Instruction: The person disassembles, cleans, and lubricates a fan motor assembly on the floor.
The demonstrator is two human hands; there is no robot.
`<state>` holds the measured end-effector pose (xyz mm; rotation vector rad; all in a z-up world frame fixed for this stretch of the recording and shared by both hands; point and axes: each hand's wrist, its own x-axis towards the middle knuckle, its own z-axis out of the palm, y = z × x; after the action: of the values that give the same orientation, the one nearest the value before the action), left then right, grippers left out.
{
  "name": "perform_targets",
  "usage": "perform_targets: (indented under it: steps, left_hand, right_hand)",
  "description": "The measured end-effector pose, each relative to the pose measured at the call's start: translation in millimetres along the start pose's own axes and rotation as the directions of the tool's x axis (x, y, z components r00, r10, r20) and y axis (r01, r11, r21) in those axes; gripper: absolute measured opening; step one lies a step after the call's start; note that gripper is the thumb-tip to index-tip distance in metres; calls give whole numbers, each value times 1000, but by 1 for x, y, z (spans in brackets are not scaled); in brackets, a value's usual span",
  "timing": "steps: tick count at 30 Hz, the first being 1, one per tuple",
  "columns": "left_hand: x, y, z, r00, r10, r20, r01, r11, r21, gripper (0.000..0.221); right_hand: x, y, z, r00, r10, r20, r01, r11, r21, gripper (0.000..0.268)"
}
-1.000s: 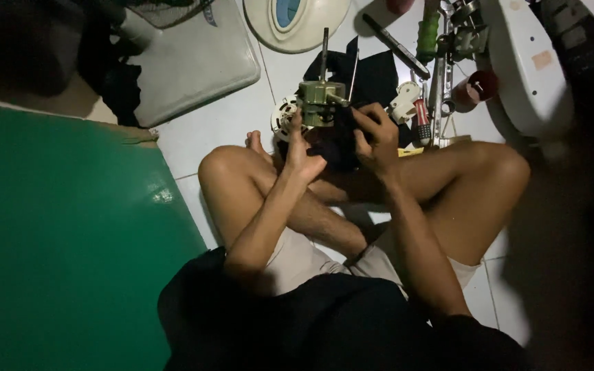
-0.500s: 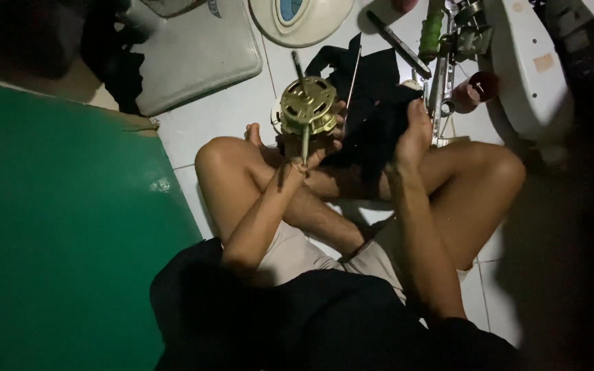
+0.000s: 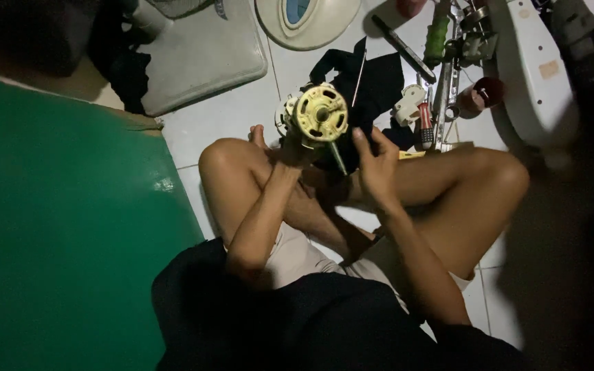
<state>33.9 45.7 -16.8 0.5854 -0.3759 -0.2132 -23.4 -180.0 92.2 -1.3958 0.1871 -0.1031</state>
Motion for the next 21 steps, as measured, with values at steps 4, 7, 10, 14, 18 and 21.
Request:
perform_targets:
  steps: [4,7,10,14,18,21]
  left_hand:
    - [-1,11,14,994,44,103,-63,979,194,89]
    - [10,16,25,982,55,183,-112,942,317,88]
    - [7,16,24,979,30,202,-110,912,396,93]
    - [-5,10,25,991,-60,122,-6,879,477,114]
    - [-9,7,40,989,-106,103,47,885,463,103]
    - [-6,9,42,976,-184,115,94,836,541,94]
  right_hand:
    - [29,61,-47,957,223,183,-205,972,-111,20]
    - [47,100,-70,916,298,269,-258,950,-173,27]
    - [53,79,-73,878,315,361,-273,948,-163,25]
    - [75,69,-86,800,248,546,-202,969,-145,20]
    - [87,30,-87,749,204,631,-109,976,-186,24]
    - [97,26,-96,731,209,649,-81,972,-221,20]
